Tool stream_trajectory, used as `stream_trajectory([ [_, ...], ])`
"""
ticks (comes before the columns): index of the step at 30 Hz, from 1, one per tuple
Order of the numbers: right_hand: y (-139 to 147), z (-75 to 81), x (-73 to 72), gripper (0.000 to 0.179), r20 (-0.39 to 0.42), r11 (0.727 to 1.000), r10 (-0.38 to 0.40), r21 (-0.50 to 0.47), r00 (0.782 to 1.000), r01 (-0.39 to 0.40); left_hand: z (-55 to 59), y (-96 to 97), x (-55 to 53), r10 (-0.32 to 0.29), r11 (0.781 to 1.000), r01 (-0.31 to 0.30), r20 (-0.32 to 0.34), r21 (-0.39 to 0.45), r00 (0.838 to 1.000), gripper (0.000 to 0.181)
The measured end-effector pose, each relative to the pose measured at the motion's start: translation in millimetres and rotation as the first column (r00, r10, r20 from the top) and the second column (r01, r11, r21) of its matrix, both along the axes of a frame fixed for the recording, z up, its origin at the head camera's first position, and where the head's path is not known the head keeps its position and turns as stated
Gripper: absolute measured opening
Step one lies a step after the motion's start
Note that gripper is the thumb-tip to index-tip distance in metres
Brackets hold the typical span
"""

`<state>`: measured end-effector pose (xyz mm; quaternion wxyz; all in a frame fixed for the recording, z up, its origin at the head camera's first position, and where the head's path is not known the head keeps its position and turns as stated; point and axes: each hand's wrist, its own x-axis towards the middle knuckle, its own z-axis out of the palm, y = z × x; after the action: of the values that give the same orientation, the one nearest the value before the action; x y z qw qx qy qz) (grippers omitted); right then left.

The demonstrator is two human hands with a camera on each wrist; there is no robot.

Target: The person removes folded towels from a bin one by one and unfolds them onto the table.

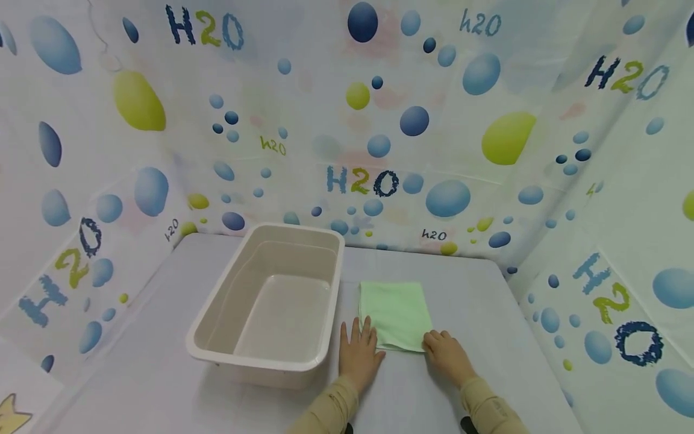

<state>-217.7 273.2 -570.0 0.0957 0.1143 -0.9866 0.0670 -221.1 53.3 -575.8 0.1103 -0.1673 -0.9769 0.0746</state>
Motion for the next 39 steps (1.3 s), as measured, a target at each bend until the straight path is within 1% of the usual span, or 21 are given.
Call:
stream_trajectory([
  [3,-4.5,0.0,1.3,0.017,0.011,1.000,-0.016,-0.009,1.000,0.016,0.7,-0.7,-2.7,0.017,0.999,-0.018,0.014,0.027,1.000,0.057],
  [4,-5.7,-0.5,1.4,0.017,-0.001,1.000,-0.013,0.000,1.000,0.013,0.0,-1.2,-3.2,0.020,0.999,-0.022,0.028,0.046,0.999,0.057],
  [6,-7.6,-1.4,1.2,0.015,-0.057,0.999,0.010,0.043,0.998,-0.007,-2.8,-2.4,-3.6,0.018,0.991,-0.027,0.071,0.129,0.997,0.057],
  [9,-8.1,-4.9,-1.4,0.007,-0.163,0.989,0.064,0.140,0.985,-0.041,-8.9,-4.9,-4.2,-0.016,0.968,-0.026,0.166,0.250,0.986,0.058],
  [11,-9.7,-8.4,-4.8,0.006,-0.217,0.981,0.099,0.187,0.971,-0.058,-13.0,-8.8,-4.6,-0.054,0.942,-0.020,0.208,0.335,0.977,0.058],
  [13,-10.5,-12.3,-8.4,0.009,-0.230,0.976,0.106,0.211,0.967,-0.056,-15.2,-12.1,-4.9,-0.095,0.925,-0.001,0.234,0.379,0.968,0.058],
  [14,-11.2,-13.7,-10.0,0.010,-0.224,0.977,0.103,0.204,0.969,-0.057,-16.0,-13.4,-5.0,-0.114,0.919,0.010,0.241,0.395,0.964,0.058],
  [15,-12.1,-15.0,-11.5,0.015,-0.201,0.983,0.093,0.176,0.975,-0.057,-16.3,-14.5,-4.9,-0.131,0.910,0.020,0.242,0.414,0.961,0.058],
  [17,-14.8,-17.4,-14.1,0.026,-0.127,0.992,0.066,0.111,0.990,-0.052,-17.4,-16.2,-4.4,-0.146,0.907,0.028,0.253,0.419,0.956,0.058],
  [18,-16.6,-17.9,-15.3,0.032,-0.082,0.996,0.055,0.079,0.995,-0.048,-17.9,-17.0,-4.0,-0.149,0.906,0.031,0.251,0.421,0.956,0.057],
  [19,-18.7,-18.2,-16.5,0.038,-0.045,0.998,0.046,0.055,0.998,-0.043,-18.6,-17.9,-3.7,-0.149,0.907,0.033,0.246,0.419,0.958,0.057],
  [21,-23.6,-17.1,-18.7,0.046,0.013,0.999,0.030,0.038,0.999,-0.031,-19.4,-19.6,-3.2,-0.143,0.911,0.038,0.229,0.410,0.963,0.056],
  [23,-30.2,-11.2,-22.1,0.045,0.020,0.995,0.039,0.088,0.999,-0.041,-19.5,-21.7,-3.5,-0.133,0.918,0.040,0.210,0.395,0.969,0.055],
  [26,-43.3,3.4,-30.7,0.040,-0.034,0.985,0.069,0.162,0.997,-0.062,-18.3,-24.8,-5.1,-0.115,0.928,0.032,0.203,0.371,0.972,0.054],
  [28,-52.3,11.6,-40.9,0.034,-0.046,0.978,0.096,0.192,0.994,-0.086,-16.3,-26.4,-6.2,-0.108,0.932,0.026,0.209,0.361,0.972,0.054],
  [30,-60.9,16.7,-51.1,0.028,-0.009,0.979,0.097,0.180,0.995,-0.094,-16.3,-26.8,-6.6,-0.113,0.932,0.027,0.218,0.361,0.969,0.054],
  [31,-65.2,18.4,-55.6,0.027,0.023,0.982,0.089,0.167,0.996,-0.092,-16.6,-26.4,-6.7,-0.119,0.930,0.032,0.220,0.365,0.968,0.054],
  [32,-69.3,19.1,-59.8,0.026,0.062,0.984,0.076,0.154,0.995,-0.085,-17.2,-25.9,-6.6,-0.127,0.929,0.037,0.223,0.367,0.966,0.055],
  [34,-78.6,20.6,-65.8,0.025,0.111,0.992,0.045,0.113,0.993,-0.057,-19.8,-24.9,-6.3,-0.142,0.924,0.050,0.220,0.380,0.965,0.055],
  [36,-88.9,22.0,-69.9,0.030,0.110,0.995,0.025,0.093,0.994,-0.036,-24.2,-23.5,-6.9,-0.146,0.921,0.055,0.209,0.387,0.967,0.055],
  [39,-104.4,21.8,-75.0,0.037,0.085,0.995,0.052,0.083,0.995,-0.059,-30.3,-22.2,-6.8,-0.115,0.927,0.040,0.181,0.374,0.977,0.060],
])
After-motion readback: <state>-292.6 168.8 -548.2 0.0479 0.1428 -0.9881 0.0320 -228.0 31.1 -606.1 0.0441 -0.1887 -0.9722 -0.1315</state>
